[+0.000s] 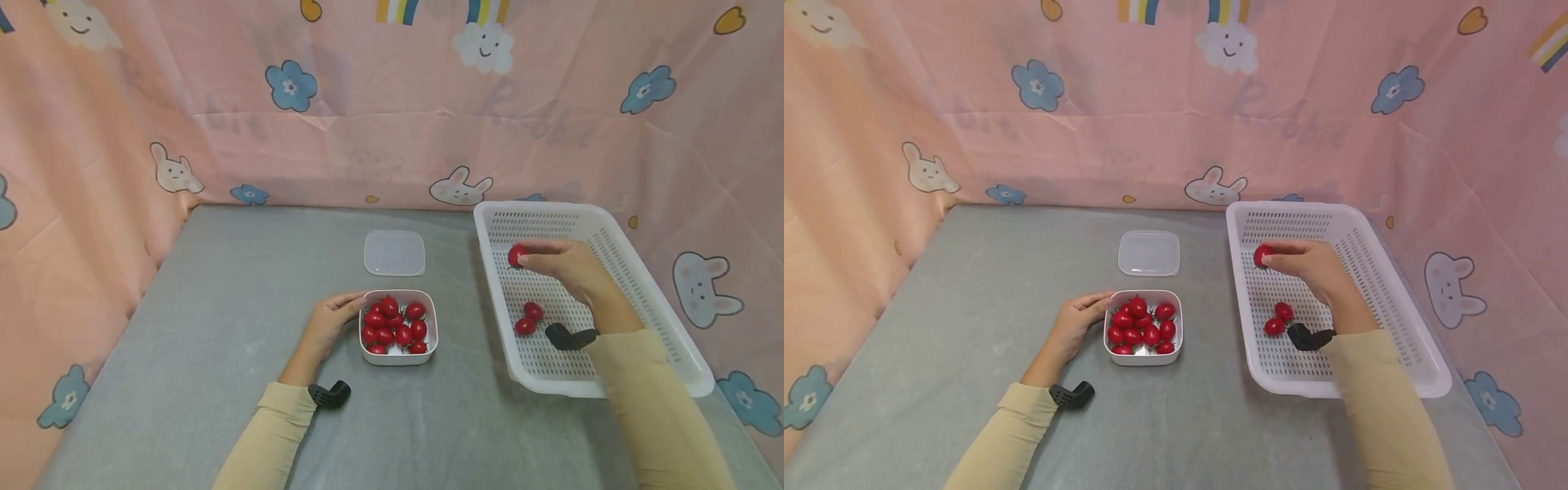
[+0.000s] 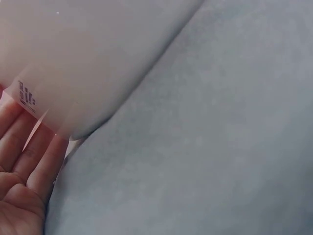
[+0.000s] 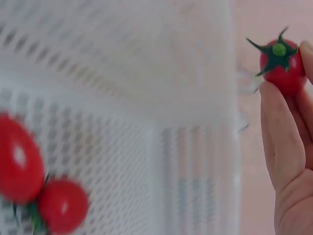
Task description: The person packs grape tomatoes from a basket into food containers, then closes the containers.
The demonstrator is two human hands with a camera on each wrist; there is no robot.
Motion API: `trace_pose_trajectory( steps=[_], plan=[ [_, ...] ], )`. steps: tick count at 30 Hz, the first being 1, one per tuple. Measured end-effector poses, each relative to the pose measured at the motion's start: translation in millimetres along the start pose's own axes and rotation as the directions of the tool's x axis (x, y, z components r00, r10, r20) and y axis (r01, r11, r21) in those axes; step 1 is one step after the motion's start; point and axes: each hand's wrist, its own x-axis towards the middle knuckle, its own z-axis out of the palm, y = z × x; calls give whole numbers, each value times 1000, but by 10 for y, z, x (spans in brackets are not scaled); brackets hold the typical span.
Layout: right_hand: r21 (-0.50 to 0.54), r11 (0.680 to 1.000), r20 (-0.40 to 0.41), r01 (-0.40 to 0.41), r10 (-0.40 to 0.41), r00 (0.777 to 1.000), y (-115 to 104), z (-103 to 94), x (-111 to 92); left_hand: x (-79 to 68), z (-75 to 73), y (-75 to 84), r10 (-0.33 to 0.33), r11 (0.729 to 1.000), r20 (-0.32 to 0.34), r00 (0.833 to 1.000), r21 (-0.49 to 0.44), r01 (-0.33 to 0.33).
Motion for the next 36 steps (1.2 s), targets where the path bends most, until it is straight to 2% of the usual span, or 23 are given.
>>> trace_pose_trajectory(
  steps=[5,9,14,27,31,36],
  plan=[
    [129,990,-37,51,-47,998,-205,158,-147,0,-4,2,-1,1000,6,1000,17,1],
    [164,983,-61,87,-78,995,-350,294,-237,-6,-8,6,-1,1000,4,1000,29,1],
    [202,969,-53,143,-135,989,-500,443,-293,-12,-13,12,-8,999,-3,1000,33,8],
    [152,975,-7,161,-162,987,-738,836,-409,-14,-16,16,-10,1000,5,1000,21,10],
    [144,979,19,146,-151,988,-776,940,-435,-14,-10,17,-17,1000,10,1000,23,17],
    [157,974,13,165,-169,985,-782,1063,-431,-10,0,16,-8,1000,10,1000,25,7]
  ],
)
